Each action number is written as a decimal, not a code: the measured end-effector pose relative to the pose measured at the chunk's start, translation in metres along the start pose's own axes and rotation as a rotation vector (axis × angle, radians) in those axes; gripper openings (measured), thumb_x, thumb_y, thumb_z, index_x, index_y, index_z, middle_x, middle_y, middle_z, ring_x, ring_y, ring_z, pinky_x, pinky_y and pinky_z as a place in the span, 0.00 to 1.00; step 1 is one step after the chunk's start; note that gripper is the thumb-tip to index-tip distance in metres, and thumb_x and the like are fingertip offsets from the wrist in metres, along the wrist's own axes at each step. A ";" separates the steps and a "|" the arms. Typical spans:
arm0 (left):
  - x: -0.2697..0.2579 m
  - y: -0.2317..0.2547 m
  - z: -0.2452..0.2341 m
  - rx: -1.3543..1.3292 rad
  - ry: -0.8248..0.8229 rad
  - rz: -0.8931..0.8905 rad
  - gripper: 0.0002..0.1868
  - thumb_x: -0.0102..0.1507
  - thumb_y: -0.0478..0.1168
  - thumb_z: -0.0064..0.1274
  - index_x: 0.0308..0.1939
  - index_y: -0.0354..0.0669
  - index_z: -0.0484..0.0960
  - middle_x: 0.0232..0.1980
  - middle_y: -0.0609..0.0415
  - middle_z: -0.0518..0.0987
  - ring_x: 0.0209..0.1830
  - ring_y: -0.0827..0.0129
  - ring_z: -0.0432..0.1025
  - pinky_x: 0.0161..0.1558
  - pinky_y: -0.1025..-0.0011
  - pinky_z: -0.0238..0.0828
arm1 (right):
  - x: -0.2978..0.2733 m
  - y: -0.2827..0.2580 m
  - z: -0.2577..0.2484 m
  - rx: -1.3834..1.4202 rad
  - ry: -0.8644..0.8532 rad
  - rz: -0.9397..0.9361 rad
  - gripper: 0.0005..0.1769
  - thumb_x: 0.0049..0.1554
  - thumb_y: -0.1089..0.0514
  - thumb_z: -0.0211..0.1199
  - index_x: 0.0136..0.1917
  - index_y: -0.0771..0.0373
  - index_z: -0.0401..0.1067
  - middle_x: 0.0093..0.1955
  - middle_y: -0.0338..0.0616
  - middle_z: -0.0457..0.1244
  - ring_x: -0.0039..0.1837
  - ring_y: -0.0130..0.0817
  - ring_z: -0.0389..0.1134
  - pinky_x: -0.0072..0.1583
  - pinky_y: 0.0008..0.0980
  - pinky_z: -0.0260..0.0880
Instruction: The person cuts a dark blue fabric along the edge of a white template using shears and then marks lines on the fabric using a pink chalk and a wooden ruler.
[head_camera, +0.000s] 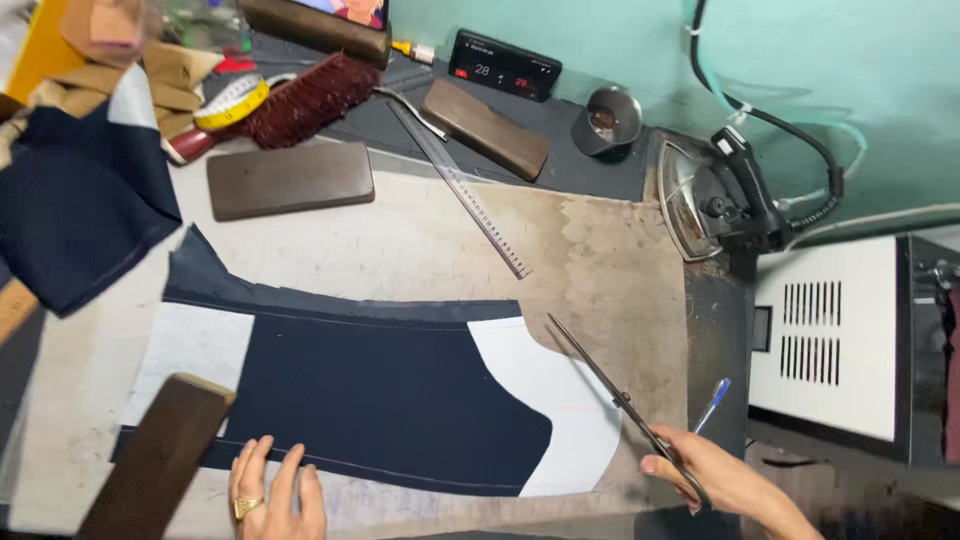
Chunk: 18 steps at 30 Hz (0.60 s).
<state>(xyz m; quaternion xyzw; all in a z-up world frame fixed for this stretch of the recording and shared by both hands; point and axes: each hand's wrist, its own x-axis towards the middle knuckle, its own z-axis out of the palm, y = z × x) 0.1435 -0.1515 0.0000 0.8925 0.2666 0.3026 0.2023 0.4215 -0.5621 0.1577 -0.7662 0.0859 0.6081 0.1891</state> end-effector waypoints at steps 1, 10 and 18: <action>-0.011 0.008 0.013 0.019 0.003 -0.032 0.08 0.64 0.29 0.57 0.46 0.35 0.86 0.63 0.34 0.77 0.65 0.36 0.73 0.72 0.41 0.68 | 0.016 0.009 -0.027 -0.032 -0.018 0.006 0.39 0.57 0.36 0.62 0.74 0.58 0.65 0.26 0.40 0.54 0.28 0.27 0.57 0.32 0.28 0.73; -0.034 0.061 0.047 0.262 -0.121 -0.083 0.12 0.62 0.45 0.60 0.47 0.46 0.87 0.62 0.38 0.80 0.67 0.40 0.75 0.73 0.42 0.66 | 0.088 -0.066 -0.172 -0.368 -0.301 0.093 0.30 0.48 0.46 0.84 0.62 0.57 0.83 0.45 0.34 0.69 0.47 0.27 0.65 0.51 0.19 0.65; -0.038 0.055 0.045 0.234 -0.194 0.014 0.13 0.62 0.41 0.62 0.48 0.38 0.86 0.63 0.33 0.77 0.65 0.35 0.74 0.69 0.39 0.70 | 0.135 -0.116 -0.189 -0.982 -0.315 -0.043 0.41 0.41 0.30 0.85 0.64 0.35 0.74 0.36 0.25 0.68 0.40 0.21 0.63 0.43 0.20 0.69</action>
